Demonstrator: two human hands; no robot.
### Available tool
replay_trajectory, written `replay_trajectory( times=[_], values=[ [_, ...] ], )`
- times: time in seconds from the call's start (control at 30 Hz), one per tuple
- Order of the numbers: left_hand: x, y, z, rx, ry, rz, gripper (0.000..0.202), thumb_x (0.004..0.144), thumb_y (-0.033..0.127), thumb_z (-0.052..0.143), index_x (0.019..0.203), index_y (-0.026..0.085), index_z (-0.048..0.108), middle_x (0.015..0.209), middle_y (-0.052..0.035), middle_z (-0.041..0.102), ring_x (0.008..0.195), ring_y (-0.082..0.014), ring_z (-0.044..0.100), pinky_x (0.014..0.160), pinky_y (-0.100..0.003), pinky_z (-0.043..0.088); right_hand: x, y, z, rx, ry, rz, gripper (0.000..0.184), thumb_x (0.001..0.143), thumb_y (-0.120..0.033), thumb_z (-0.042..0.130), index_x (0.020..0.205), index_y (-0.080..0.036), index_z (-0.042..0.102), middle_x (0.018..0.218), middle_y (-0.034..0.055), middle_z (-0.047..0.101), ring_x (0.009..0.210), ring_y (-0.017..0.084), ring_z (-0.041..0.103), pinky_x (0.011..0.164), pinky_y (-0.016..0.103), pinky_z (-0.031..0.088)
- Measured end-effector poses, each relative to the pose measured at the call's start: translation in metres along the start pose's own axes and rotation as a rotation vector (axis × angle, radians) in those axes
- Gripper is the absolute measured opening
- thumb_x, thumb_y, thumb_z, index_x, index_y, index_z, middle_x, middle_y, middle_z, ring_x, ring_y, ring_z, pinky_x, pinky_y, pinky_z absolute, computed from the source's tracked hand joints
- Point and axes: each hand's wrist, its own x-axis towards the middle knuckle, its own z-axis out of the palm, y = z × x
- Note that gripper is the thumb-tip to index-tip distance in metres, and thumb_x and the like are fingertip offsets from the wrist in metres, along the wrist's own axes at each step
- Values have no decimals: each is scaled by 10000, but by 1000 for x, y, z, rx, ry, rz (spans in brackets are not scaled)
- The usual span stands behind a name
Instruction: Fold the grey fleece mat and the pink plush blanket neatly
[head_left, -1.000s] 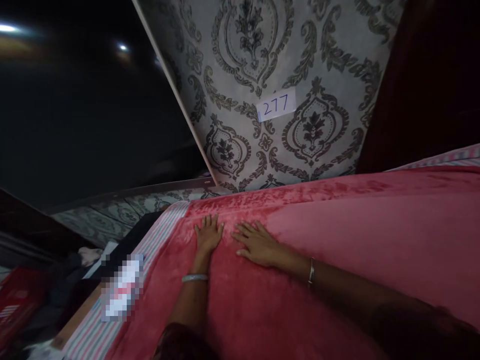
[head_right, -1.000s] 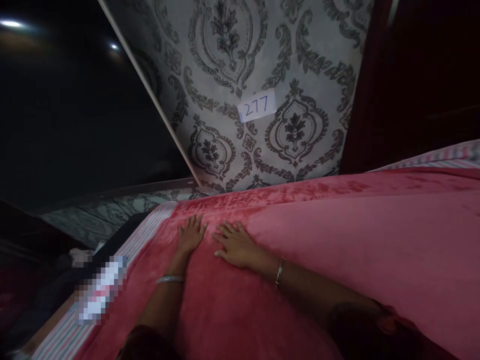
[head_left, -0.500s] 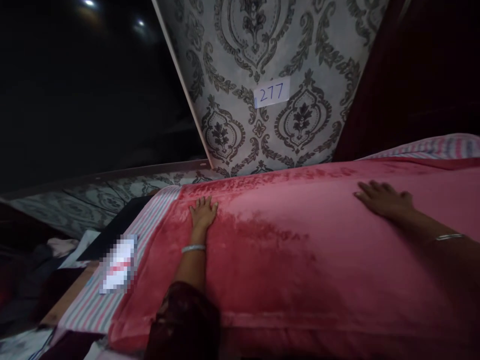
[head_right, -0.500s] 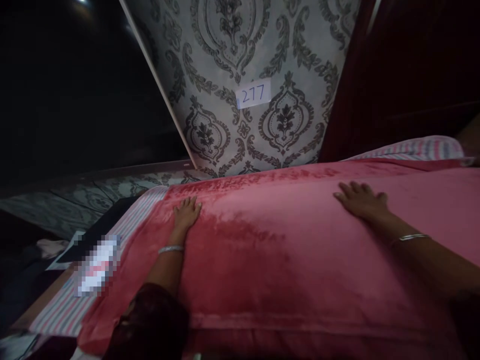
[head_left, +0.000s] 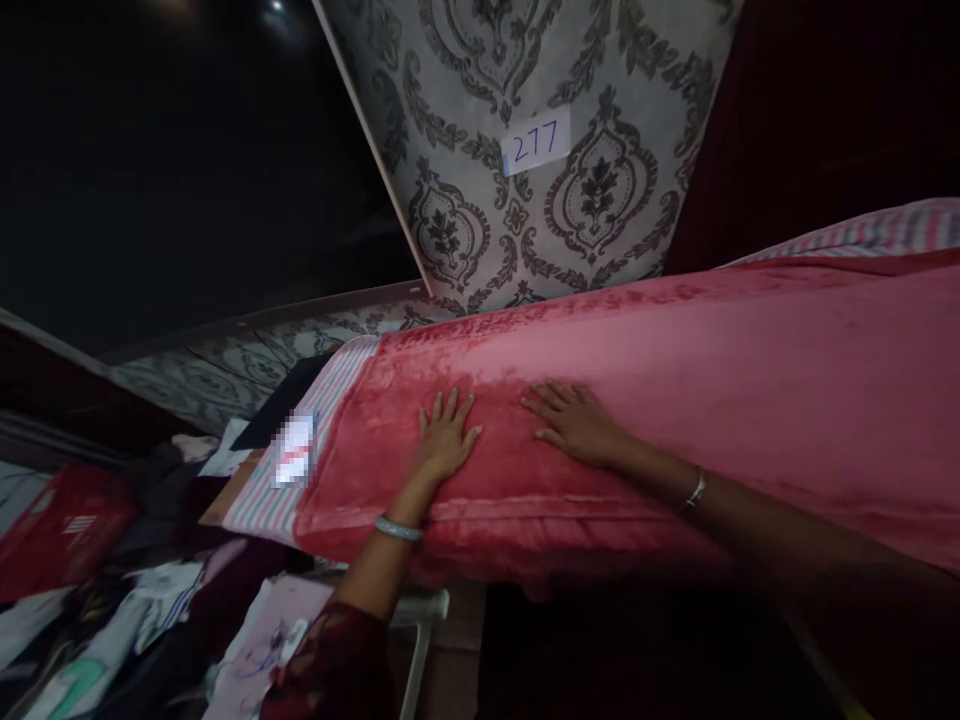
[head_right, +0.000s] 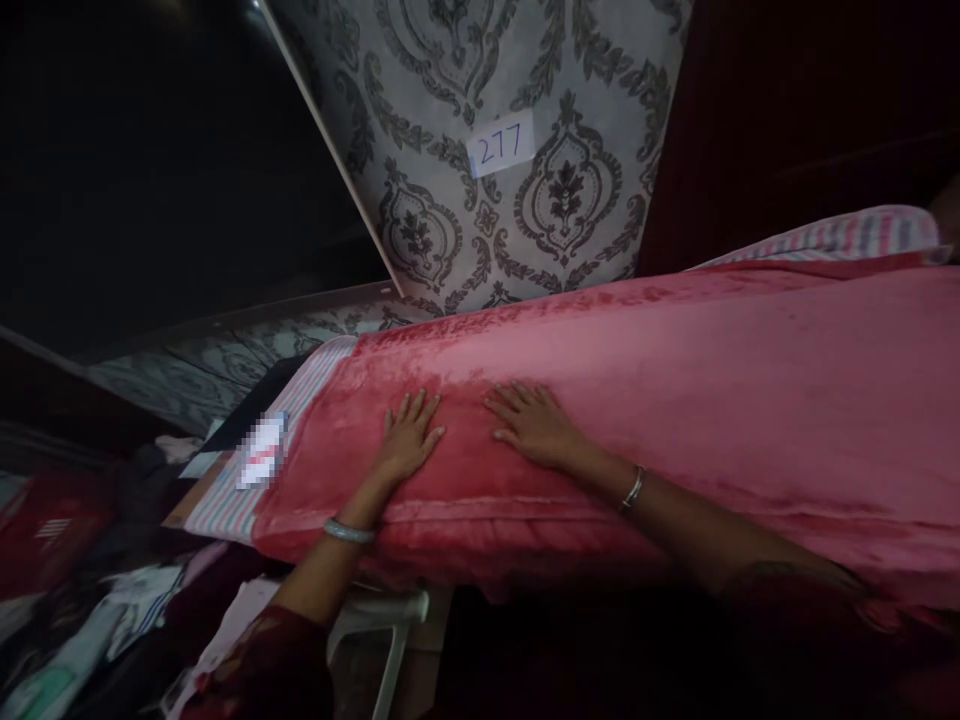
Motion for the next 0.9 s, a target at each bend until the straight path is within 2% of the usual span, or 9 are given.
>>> replay_trajectory(
  times=[0.07, 0.13, 0.33, 0.43, 0.53, 0.6, 0.7, 0.8, 0.9],
  values=[
    [-9, -1, 10, 19, 0, -33, 623, 998, 506, 335, 1578, 292, 254, 1666, -50, 173, 1534, -312, 99, 1209, -613, 116, -17, 17, 6, -46, 5, 61, 621, 990, -522, 316, 1570, -301, 319, 1643, 37, 203, 1505, 330, 164, 1179, 607, 147],
    [-10, -3, 15, 26, 15, -37, 623, 999, 509, 322, 1580, 298, 244, 1665, -39, 181, 1537, -301, 88, 1213, -604, 109, -42, 47, 7, -78, 34, 158, 615, 987, -529, 297, 1565, -319, 325, 1640, 25, 222, 1504, 328, 166, 1172, 616, 158],
    [-13, -7, 10, -3, -53, 13, 649, 999, 522, 328, 1590, 289, 200, 1674, -39, 120, 1542, -290, 31, 1220, -585, 66, -142, 144, -7, -120, 90, 432, 668, 972, -548, 265, 1564, -248, 343, 1633, 87, 239, 1488, 392, 177, 1121, 683, 224],
    [-31, -11, 5, -22, -110, 66, 629, 1011, 485, 317, 1591, 280, 188, 1677, -28, 81, 1542, -263, -13, 1227, -552, 43, -172, 164, -13, -97, 77, 553, 677, 959, -556, 288, 1553, -240, 367, 1624, 123, 250, 1462, 445, 214, 1074, 723, 263],
    [-59, -15, 0, -47, -169, 107, 598, 1020, 453, 299, 1588, 306, 182, 1674, -12, 93, 1542, -229, 12, 1230, -527, 57, -172, 147, -15, -73, 55, 581, 665, 968, -542, 275, 1543, -226, 386, 1618, 149, 256, 1466, 431, 222, 1082, 703, 288],
    [-79, -16, -3, -63, -185, 124, 587, 1021, 447, 295, 1584, 311, 195, 1669, -12, 141, 1542, -208, 55, 1233, -514, 63, -159, 117, -13, -58, 61, 464, 641, 978, -520, 276, 1544, -238, 382, 1617, 133, 268, 1482, 390, 209, 1117, 658, 287],
    [-111, -17, -4, -93, -163, 140, 585, 1017, 448, 315, 1572, 272, 257, 1656, -25, 203, 1537, -193, 107, 1243, -481, 56, -133, 59, -4, -26, 70, 194, 620, 973, -509, 322, 1543, -274, 385, 1627, 88, 255, 1495, 357, 193, 1153, 617, 261],
    [-141, -19, -2, -201, -94, 123, 570, 1002, 429, 367, 1542, 248, 343, 1630, -40, 288, 1521, -188, 193, 1248, -461, 85, -116, 10, 12, 18, 49, -64, 605, 967, -510, 344, 1529, -294, 412, 1616, 70, 286, 1488, 338, 229, 1163, 610, 243],
    [-165, -24, 3, -478, 103, 11, 459, 966, 422, 434, 1351, 242, 607, 1481, -65, 532, 1418, -213, 415, 1220, -453, 233, -115, -11, 37, 10, 122, -200, 563, 963, -485, 364, 1498, -335, 453, 1572, 55, 381, 1462, 327, 301, 1155, 618, 253]
  ],
)
